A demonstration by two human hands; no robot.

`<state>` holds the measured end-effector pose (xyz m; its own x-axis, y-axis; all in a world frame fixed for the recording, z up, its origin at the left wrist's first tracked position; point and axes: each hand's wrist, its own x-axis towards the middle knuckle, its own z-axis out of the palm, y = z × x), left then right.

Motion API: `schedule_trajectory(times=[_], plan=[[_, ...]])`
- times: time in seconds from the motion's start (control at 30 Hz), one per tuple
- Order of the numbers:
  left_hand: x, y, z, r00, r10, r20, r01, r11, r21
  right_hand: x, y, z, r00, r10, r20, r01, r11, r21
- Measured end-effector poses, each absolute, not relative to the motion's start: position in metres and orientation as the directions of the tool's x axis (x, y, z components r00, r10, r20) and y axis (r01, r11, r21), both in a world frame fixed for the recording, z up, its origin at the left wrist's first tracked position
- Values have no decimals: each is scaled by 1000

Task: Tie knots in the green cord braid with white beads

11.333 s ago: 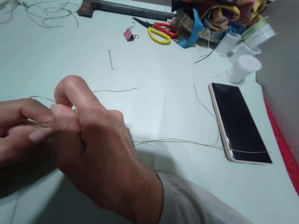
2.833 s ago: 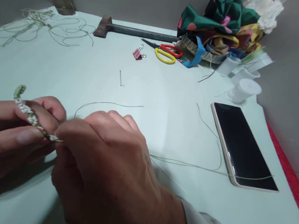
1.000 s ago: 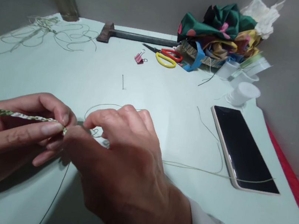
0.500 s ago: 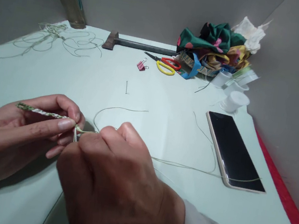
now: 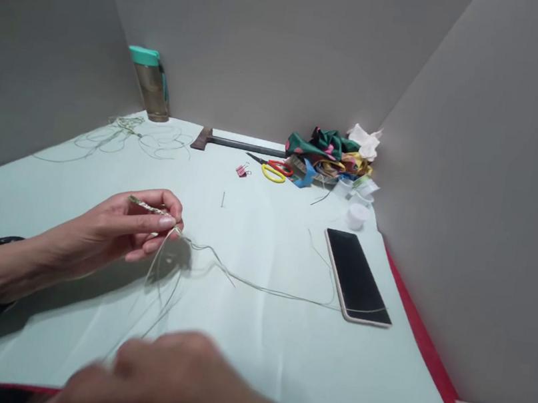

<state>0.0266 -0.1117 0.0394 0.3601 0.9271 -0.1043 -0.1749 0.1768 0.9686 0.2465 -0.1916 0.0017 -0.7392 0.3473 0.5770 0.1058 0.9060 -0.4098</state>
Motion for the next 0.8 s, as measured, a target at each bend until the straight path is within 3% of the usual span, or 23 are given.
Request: schedule_trajectory(times=[0.07, 0.1, 0.17, 0.27, 0.4, 0.43, 0.53, 0.63, 0.67, 0.73, 0.8], plan=[[28, -115, 46, 412, 909, -69, -179, 155, 971, 264, -176, 27, -591, 469, 656, 185, 871, -456], [30, -116, 49, 441, 896, -52, -181, 146, 973, 272, -168, 39, -450, 680, 578, 301, 726, -619], [35, -116, 53, 488, 873, -24, -183, 129, 975, 281, -154, 58, -346, 875, 339, 305, 447, -841], [42, -113, 57, 519, 855, 5, -191, 110, 976, 283, -141, 65, -491, 871, 16, 103, 76, -992], [48, -105, 61, 511, 859, 10, -188, 100, 977, 281, -128, 56, -613, 783, -111, -61, -187, -980], [49, -102, 61, 504, 864, 6, -183, 100, 978, 281, -125, 55, -599, 795, -92, -61, -160, -985], [51, -95, 62, 482, 876, -26, -168, 121, 978, 284, -118, 51, -472, 879, 65, 81, 117, -990], [55, -88, 60, 444, 894, -63, -165, 150, 975, 287, -118, 44, -356, 872, 337, 238, 433, -869], [57, -85, 58, 425, 902, -74, -167, 158, 973, 288, -119, 41, -342, 824, 452, 315, 554, -770], [61, -80, 54, 381, 919, -99, -174, 176, 969, 288, -122, 33, -382, 646, 661, 494, 747, -444], [64, -77, 50, 339, 932, -128, -178, 197, 964, 285, -124, 28, -451, 518, 727, 580, 789, -203]])
